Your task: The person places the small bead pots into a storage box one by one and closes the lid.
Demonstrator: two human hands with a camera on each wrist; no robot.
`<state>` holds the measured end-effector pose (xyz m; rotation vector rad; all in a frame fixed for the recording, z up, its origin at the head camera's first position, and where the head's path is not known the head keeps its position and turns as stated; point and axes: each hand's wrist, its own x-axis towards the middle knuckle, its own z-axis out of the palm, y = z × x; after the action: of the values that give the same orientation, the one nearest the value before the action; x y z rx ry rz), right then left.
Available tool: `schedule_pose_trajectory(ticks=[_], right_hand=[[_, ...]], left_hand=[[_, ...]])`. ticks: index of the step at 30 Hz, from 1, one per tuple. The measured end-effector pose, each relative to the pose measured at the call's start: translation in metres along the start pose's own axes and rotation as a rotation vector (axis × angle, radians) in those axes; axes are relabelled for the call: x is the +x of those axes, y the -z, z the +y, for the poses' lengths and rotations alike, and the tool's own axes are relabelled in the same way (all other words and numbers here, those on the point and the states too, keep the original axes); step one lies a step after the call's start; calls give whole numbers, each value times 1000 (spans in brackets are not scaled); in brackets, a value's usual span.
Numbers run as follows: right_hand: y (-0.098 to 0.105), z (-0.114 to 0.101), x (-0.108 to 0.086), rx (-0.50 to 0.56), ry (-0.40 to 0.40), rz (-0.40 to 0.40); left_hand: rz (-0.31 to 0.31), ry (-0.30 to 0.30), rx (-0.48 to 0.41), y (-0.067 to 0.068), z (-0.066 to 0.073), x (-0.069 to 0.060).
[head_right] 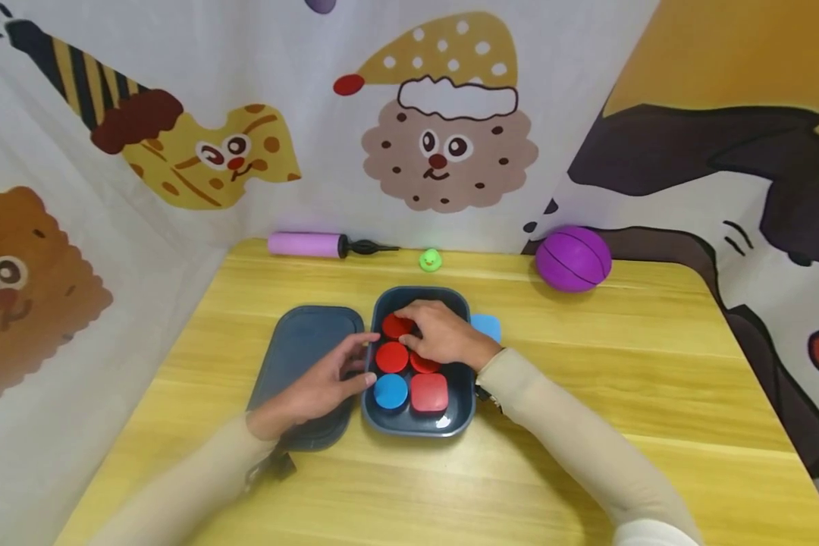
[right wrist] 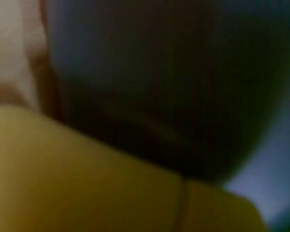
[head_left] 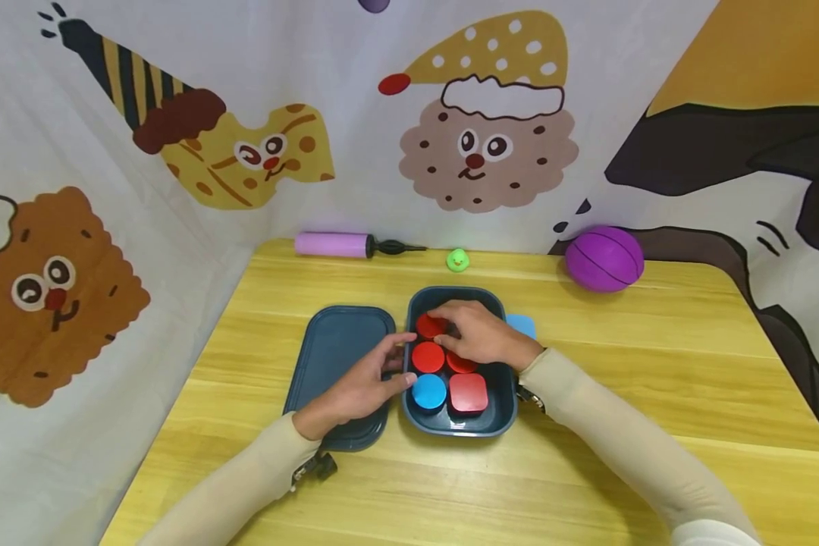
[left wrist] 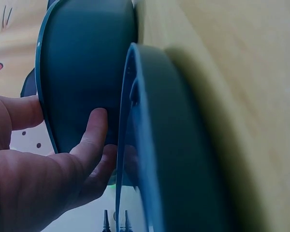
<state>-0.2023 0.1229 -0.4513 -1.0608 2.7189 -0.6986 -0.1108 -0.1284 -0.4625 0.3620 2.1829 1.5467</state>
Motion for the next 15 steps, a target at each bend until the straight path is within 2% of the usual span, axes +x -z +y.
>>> schedule_pose_trajectory(ticks=[7,15], right_hand=[[4,0,-2,33,3,15],[16,1,-12,98,-9,71]], left_hand=[[-6,-1,-4,0,-1,1],[-4,6,-2,0,0,1]])
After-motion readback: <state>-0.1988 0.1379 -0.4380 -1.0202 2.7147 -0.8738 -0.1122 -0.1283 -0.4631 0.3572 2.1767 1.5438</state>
